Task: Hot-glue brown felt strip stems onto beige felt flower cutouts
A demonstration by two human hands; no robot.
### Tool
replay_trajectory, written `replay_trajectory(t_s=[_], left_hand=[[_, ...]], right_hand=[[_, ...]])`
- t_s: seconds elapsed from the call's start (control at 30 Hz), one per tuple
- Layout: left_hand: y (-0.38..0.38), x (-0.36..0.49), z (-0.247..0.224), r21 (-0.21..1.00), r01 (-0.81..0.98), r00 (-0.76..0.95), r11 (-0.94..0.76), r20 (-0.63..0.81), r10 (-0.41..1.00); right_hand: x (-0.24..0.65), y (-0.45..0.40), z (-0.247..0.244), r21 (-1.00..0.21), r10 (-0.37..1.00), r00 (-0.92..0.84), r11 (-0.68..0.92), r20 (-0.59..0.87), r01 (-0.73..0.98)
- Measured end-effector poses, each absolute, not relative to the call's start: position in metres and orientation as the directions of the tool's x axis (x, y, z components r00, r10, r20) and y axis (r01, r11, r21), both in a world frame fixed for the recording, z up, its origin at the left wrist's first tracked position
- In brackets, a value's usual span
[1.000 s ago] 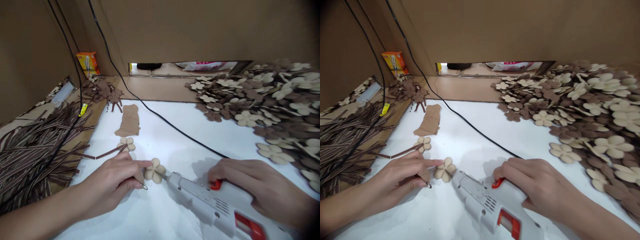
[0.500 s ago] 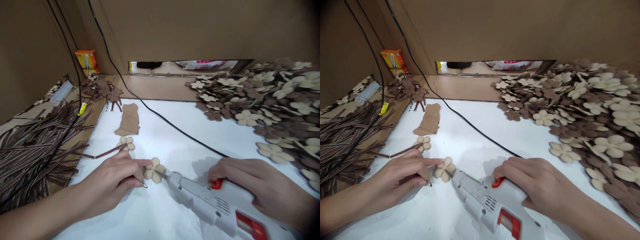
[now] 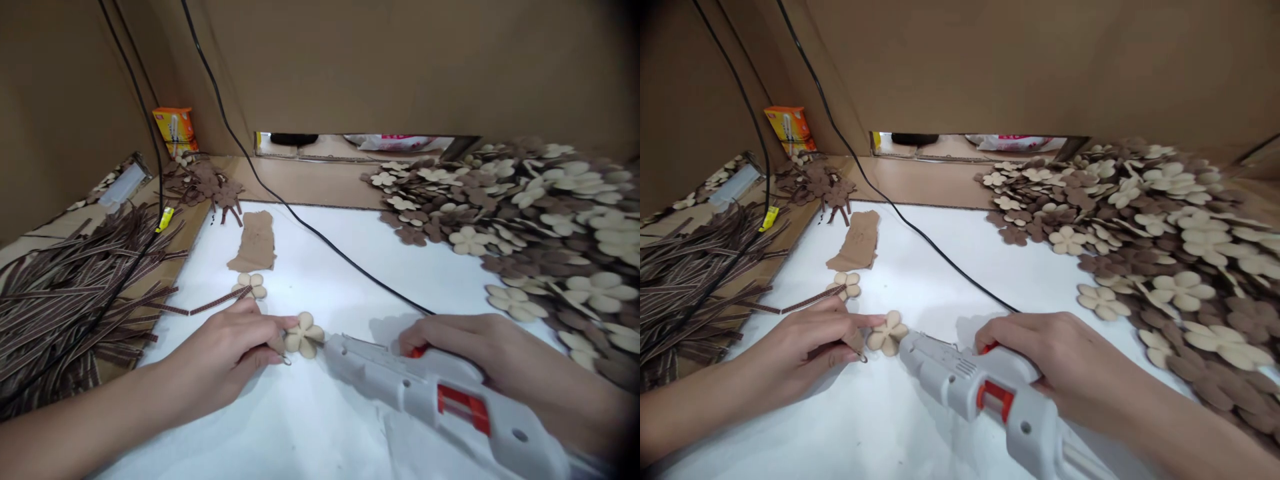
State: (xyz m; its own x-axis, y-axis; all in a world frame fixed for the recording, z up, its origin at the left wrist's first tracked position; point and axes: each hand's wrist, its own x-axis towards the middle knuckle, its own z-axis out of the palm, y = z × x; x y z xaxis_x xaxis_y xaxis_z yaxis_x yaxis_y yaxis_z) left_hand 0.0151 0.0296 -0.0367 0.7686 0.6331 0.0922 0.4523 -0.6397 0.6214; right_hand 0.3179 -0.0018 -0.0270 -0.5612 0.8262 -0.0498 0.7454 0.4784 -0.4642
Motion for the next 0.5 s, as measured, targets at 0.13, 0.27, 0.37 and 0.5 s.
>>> replay_trajectory(t_s=[0.13, 0.27, 0.37, 0.5], left_hand=[[0.028, 0.015, -0.039, 0.620, 0.457, 0.767, -0.638, 0.088, 0.636], [0.027, 0.015, -0.042, 0.614, 0.456, 0.761, -0.644, 0.106, 0.640], [0.026, 0.015, -0.042, 0.616, 0.473, 0.753, -0.629, 0.089, 0.653], [0.027, 0.015, -0.040, 0.639, 0.477, 0.755, -0.604, 0.055, 0.653]], right_hand=[[0.315, -0.002, -0.019, -0.536, 0.862, -0.416, 0.214, -0.289, 0.816], [0.313, -0.001, -0.013, -0.602, 0.830, -0.353, 0.027, -0.431, 0.798], [0.320, -0.001, -0.011, -0.594, 0.812, -0.356, 0.016, -0.462, 0.805], [0.345, 0.004, -0.014, -0.512, 0.907, -0.257, 0.055, -0.335, 0.858]])
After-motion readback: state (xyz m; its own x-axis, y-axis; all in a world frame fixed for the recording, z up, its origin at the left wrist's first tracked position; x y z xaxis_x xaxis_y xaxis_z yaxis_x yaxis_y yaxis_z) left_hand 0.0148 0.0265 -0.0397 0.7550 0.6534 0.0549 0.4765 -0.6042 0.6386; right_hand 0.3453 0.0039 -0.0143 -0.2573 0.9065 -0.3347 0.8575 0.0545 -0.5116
